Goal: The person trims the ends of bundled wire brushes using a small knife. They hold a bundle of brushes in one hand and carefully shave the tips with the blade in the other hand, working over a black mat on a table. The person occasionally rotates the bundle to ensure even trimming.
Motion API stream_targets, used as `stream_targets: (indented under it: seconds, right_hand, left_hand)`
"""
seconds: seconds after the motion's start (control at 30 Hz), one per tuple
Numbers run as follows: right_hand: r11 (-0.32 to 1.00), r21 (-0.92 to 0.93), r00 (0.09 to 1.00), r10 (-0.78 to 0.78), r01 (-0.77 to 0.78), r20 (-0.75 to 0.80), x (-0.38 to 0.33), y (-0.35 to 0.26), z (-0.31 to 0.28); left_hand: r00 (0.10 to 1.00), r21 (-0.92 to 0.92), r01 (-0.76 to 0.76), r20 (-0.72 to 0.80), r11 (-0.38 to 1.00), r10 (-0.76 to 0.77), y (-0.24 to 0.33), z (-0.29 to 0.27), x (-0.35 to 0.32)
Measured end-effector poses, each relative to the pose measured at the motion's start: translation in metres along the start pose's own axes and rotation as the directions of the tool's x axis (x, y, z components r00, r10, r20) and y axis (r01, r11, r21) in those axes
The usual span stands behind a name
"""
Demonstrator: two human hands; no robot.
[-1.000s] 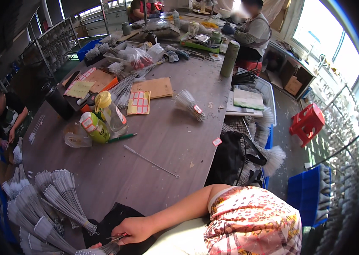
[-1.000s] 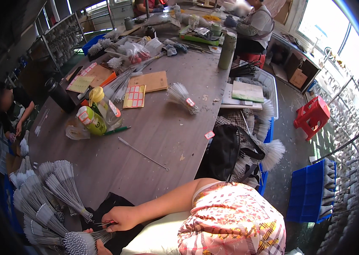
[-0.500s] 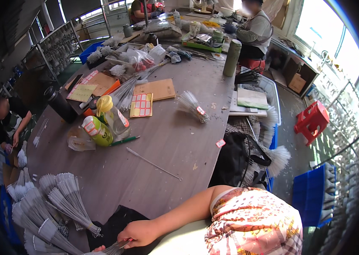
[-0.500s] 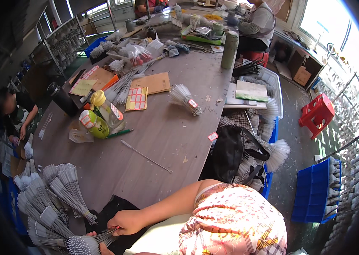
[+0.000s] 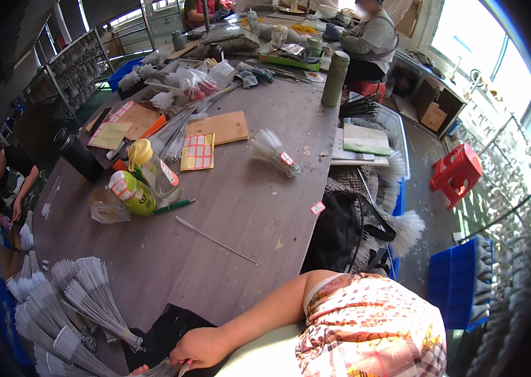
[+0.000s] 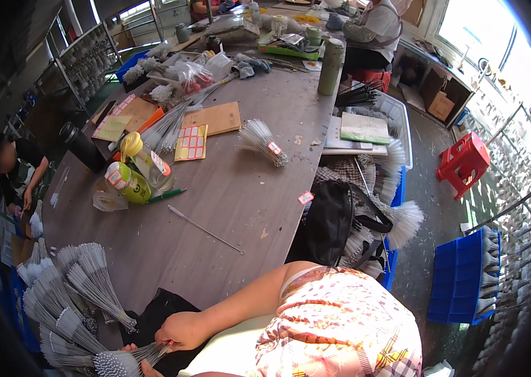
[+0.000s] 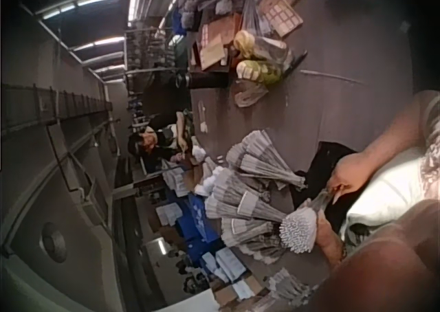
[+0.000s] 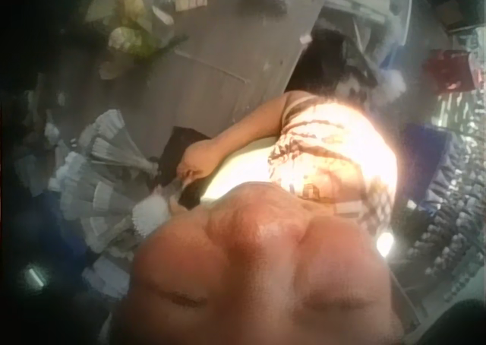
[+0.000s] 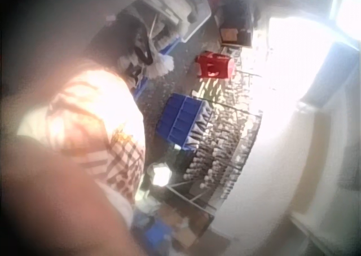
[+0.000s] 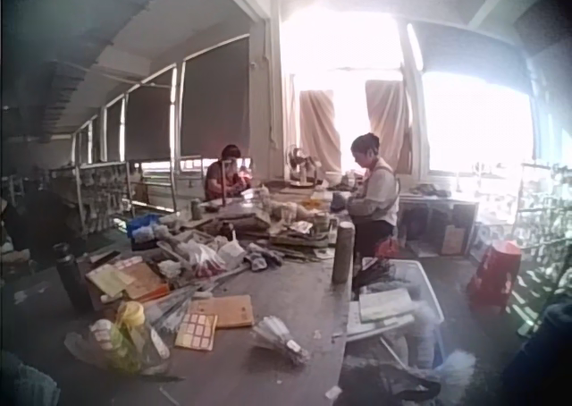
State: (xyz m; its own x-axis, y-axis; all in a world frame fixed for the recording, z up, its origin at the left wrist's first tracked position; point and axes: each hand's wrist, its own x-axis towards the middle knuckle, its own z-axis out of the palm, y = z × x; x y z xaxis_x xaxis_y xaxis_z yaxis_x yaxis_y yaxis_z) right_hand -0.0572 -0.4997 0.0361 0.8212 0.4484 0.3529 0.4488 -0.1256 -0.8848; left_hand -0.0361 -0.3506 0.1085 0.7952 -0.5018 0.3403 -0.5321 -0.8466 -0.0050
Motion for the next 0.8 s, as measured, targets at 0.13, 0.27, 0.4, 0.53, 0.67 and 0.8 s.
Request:
stream_targets:
  seconds: [0.13,0.27,0.4,0.53,0.67,0.8]
  right_hand:
    - [1.0,-0.022,1.0,-0.01,0.01,0.004,-0.0014,-0.0031,-0.0018]
    - [1.0,-0.013,1.0,0.0,0.0,0.021,-0.0002,0.0004,0.0007]
    - [0.998,-0.059,0.999,0.004,-0.001,0.036,-0.0021,-0.0049,-0.0039]
    - [0.998,-0.055,1.0,-0.021,0.022,0.02,-0.0017,-0.0021,-0.0025]
    - [0.996,-0.083,1.0,-0.019,0.02,0.015,-0.002,-0.0003,-0.0038]
    - [0.991,-0.124,0.999,-0.038,0.04,0.02,-0.0029,-0.002,-0.0012]
  left_hand:
    - [1.0,-0.003,-0.001,0.001,1.0,0.001,-0.0003,-0.0007,-0.0002]
    - [1.0,-0.002,-0.003,0.003,1.0,0.003,0.0,-0.0012,0.0001]
    - [1.0,-0.013,-0.01,-0.001,1.0,0.01,0.0006,-0.0005,0.0018]
    - [1.0,-0.019,-0.023,-0.005,1.0,0.023,0.0011,-0.0013,0.0011]
    - [0.999,-0.01,-0.035,-0.011,0.999,0.034,0.0032,-0.0024,0.0035]
    - [0.999,-0.022,-0.044,-0.026,0.999,0.044,0.003,-0.0016,0.0013]
